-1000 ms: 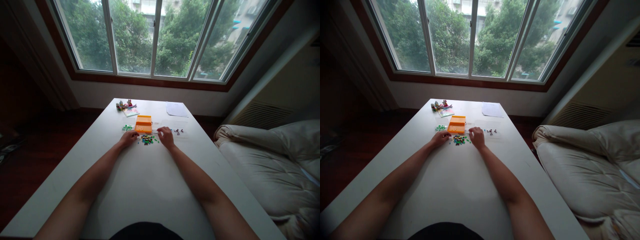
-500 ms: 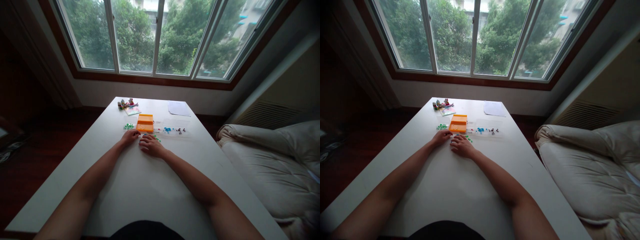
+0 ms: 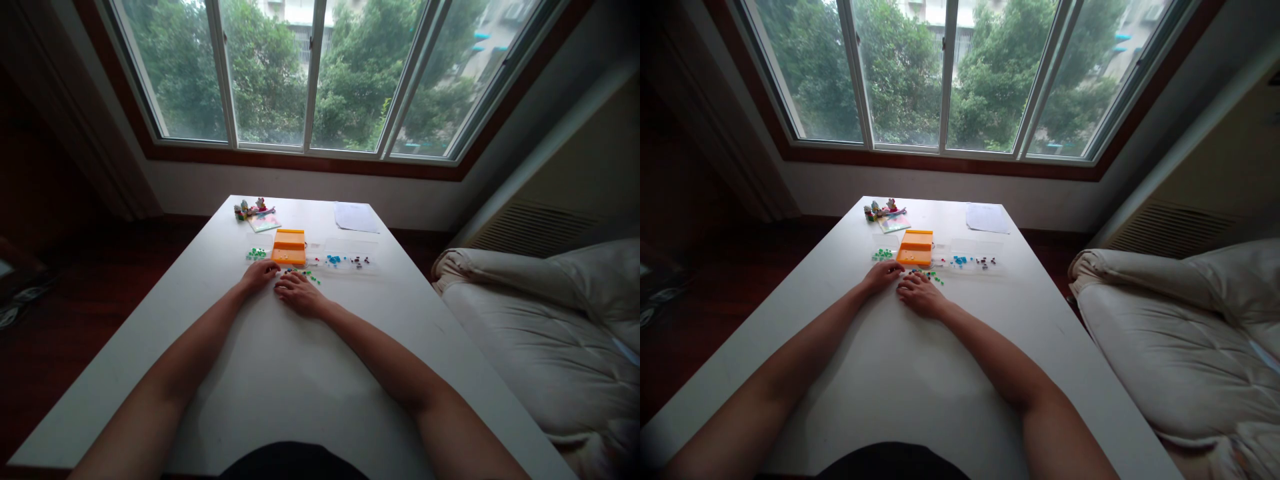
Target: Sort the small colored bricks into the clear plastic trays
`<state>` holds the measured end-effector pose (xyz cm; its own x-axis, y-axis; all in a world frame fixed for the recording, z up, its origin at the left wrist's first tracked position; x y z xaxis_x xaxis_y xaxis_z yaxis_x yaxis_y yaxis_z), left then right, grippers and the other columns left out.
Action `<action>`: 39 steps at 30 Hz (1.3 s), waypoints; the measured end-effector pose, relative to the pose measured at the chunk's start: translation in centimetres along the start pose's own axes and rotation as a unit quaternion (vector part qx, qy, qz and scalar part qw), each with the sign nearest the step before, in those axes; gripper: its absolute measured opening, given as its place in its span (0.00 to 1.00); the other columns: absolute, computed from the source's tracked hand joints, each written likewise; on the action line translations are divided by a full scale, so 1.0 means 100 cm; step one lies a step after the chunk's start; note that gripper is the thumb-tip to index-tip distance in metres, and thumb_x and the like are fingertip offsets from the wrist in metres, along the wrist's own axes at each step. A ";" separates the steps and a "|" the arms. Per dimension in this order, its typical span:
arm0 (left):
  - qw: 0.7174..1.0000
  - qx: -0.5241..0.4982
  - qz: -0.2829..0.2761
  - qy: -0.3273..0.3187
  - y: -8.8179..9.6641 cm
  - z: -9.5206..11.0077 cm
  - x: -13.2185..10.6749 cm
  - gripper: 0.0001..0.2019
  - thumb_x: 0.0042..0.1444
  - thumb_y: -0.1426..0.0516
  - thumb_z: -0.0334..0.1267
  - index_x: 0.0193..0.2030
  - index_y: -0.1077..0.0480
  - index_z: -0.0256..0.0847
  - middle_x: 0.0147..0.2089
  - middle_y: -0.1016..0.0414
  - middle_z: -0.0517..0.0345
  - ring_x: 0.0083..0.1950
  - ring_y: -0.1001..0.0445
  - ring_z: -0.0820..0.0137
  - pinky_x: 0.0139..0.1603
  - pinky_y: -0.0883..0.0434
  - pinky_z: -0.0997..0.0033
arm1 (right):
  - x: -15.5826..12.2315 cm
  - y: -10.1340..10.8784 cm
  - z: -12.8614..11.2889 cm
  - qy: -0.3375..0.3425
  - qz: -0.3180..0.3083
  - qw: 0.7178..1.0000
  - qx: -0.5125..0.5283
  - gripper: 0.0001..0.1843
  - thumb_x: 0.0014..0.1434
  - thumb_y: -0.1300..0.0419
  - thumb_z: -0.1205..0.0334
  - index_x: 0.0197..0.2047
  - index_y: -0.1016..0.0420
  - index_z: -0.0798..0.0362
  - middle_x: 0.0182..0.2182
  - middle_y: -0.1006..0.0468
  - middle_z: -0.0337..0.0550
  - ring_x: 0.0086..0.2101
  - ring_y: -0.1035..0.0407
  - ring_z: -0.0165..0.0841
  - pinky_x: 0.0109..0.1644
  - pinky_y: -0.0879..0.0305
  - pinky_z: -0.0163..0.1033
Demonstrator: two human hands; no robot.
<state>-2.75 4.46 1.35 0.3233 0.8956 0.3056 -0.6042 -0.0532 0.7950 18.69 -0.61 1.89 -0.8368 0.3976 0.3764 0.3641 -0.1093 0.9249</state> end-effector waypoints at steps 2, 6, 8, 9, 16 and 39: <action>1.000 -0.001 0.002 -0.002 0.000 0.000 0.000 0.12 0.59 0.46 0.40 0.40 0.20 0.43 0.43 0.20 0.54 0.42 0.25 0.65 0.45 0.29 0.67 | 0.000 -0.001 -0.001 0.006 -0.007 1.000 0.004 0.17 0.68 0.41 0.59 0.58 0.25 0.48 0.58 0.26 0.49 0.64 0.42 0.41 0.71 0.53 0.55; 1.000 0.000 0.003 -0.007 0.000 0.000 0.001 0.12 0.59 0.45 0.39 0.40 0.21 0.42 0.41 0.20 0.54 0.40 0.25 0.66 0.43 0.29 0.67 | 0.000 -0.002 -0.001 0.009 -0.014 1.000 0.010 0.17 0.69 0.43 0.60 0.59 0.26 0.48 0.56 0.25 0.48 0.62 0.40 0.39 0.71 0.55 0.54; 1.000 0.003 0.002 -0.005 0.000 0.000 0.001 0.12 0.58 0.45 0.39 0.40 0.20 0.43 0.41 0.20 0.54 0.40 0.25 0.66 0.43 0.30 0.68 | 0.001 -0.002 0.000 0.007 -0.013 1.000 0.006 0.16 0.69 0.43 0.61 0.57 0.25 0.48 0.55 0.24 0.48 0.61 0.38 0.39 0.71 0.55 0.53; 1.000 0.003 0.002 -0.003 0.000 0.000 0.000 0.12 0.58 0.45 0.39 0.40 0.20 0.43 0.41 0.20 0.54 0.40 0.26 0.66 0.43 0.30 0.68 | 0.001 -0.001 0.001 0.007 -0.011 1.000 0.004 0.15 0.69 0.43 0.61 0.57 0.25 0.48 0.54 0.24 0.49 0.61 0.38 0.39 0.71 0.55 0.53; 1.000 -0.006 0.004 0.003 0.001 0.002 0.000 0.11 0.59 0.44 0.40 0.40 0.20 0.43 0.41 0.20 0.54 0.38 0.26 0.66 0.42 0.30 0.68 | 0.000 -0.003 0.005 -0.001 0.000 1.000 -0.010 0.15 0.67 0.42 0.61 0.56 0.24 0.48 0.54 0.24 0.50 0.59 0.37 0.41 0.69 0.50 0.54; 1.000 -0.005 0.009 0.007 0.001 0.003 -0.001 0.12 0.59 0.44 0.41 0.41 0.20 0.43 0.40 0.21 0.55 0.38 0.27 0.67 0.41 0.31 0.69 | -0.003 -0.001 0.012 -0.031 0.037 0.998 -0.027 0.08 0.68 0.42 0.62 0.39 0.21 0.49 0.40 0.23 0.45 0.46 0.35 0.39 0.55 0.42 0.46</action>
<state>-2.61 4.25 1.52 0.3026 0.9004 0.3126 -0.6167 -0.0651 0.7845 19.45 0.40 1.63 -0.7808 0.4414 0.4421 0.4003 -0.1897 0.8965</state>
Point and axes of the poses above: each hand's wrist, its own x-axis towards the middle knuckle, its own y-axis out of the back of the hand, z = x × y, the point moved 1 cm from there along x, towards the middle knuckle
